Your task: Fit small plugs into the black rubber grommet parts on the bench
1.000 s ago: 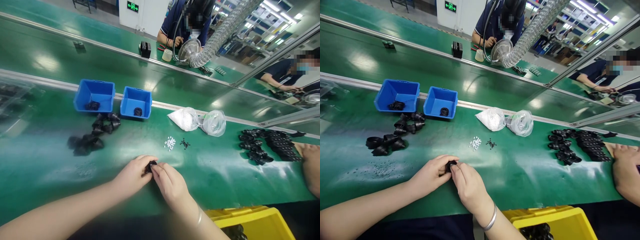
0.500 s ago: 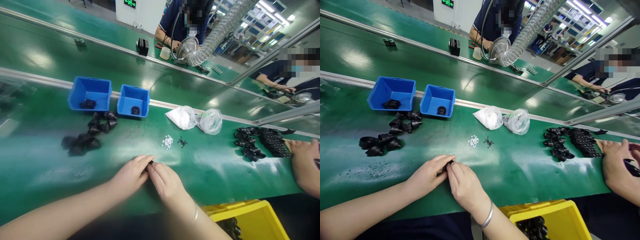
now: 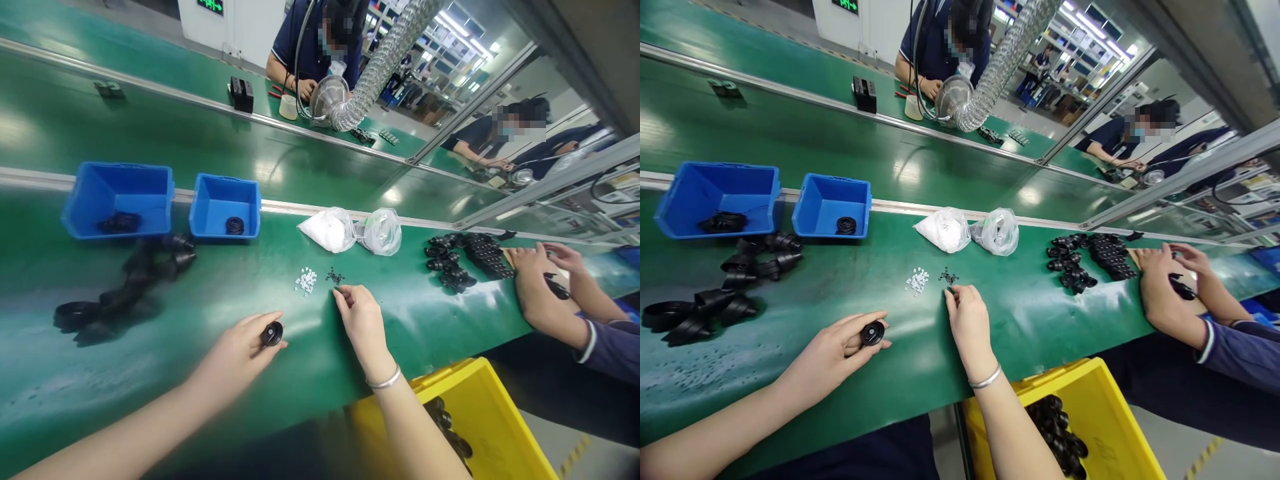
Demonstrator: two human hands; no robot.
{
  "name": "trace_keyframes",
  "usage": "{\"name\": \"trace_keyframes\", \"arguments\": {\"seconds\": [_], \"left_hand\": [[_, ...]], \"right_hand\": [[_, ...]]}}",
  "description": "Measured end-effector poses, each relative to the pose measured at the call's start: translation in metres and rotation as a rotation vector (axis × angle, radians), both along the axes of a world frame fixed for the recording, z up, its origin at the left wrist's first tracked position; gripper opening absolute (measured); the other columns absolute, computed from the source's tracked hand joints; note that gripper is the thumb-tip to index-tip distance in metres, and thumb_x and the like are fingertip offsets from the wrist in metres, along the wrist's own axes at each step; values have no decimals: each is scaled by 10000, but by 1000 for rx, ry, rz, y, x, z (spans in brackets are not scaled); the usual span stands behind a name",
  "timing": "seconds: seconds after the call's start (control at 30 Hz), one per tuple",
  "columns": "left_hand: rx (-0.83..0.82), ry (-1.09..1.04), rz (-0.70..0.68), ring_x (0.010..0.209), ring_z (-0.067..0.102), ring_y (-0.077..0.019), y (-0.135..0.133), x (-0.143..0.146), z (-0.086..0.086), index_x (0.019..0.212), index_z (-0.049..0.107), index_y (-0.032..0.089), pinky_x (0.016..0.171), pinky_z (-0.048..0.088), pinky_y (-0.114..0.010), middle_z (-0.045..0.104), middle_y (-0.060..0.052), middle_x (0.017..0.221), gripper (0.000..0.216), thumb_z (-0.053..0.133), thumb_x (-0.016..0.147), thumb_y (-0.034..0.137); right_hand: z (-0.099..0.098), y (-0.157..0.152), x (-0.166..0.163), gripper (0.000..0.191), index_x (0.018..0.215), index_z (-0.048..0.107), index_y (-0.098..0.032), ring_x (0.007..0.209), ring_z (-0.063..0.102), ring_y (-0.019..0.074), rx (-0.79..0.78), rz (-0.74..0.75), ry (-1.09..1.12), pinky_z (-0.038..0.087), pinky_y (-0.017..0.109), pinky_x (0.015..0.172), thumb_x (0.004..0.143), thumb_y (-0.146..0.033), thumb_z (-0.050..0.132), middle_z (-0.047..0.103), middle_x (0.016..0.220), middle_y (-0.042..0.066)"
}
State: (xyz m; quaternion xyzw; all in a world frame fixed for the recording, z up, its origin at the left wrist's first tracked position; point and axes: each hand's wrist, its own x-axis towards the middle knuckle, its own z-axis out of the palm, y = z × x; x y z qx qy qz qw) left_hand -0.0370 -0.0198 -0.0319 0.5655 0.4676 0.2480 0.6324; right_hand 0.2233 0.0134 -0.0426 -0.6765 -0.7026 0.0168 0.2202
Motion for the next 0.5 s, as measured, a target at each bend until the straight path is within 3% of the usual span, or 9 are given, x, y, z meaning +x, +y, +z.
{"name": "trace_keyframes", "arguments": {"seconds": [0.13, 0.3, 0.5], "left_hand": [[7, 10, -4, 992, 685, -209, 1, 0, -1, 1255, 516, 245, 939, 542, -330, 523, -76, 1269, 413, 511, 856, 353], [48, 4, -3, 959, 690, -203, 1, 1, -4, 1251, 527, 253, 911, 550, -342, 547, -80, 1246, 393, 510, 865, 322], [277, 197, 7, 849, 661, -199, 3, 0, -2, 1220, 574, 240, 803, 559, -352, 628, -74, 1113, 400, 557, 820, 223]], "right_hand": [[-2, 7, 2, 189, 875, 611, -154, 758, 583, 201, 13, 40, 17, 480, 328, 699, 927, -273, 475, 609, 816, 76], [10, 2, -10, 178, 787, 612, -176, 637, 544, 152, -17, 96, 182, 447, 279, 605, 904, -283, 531, 584, 714, 24], [27, -28, -74, 93, 882, 618, -194, 731, 575, 133, -123, 480, 458, 486, 256, 655, 915, -200, 530, 604, 808, 27]]}}
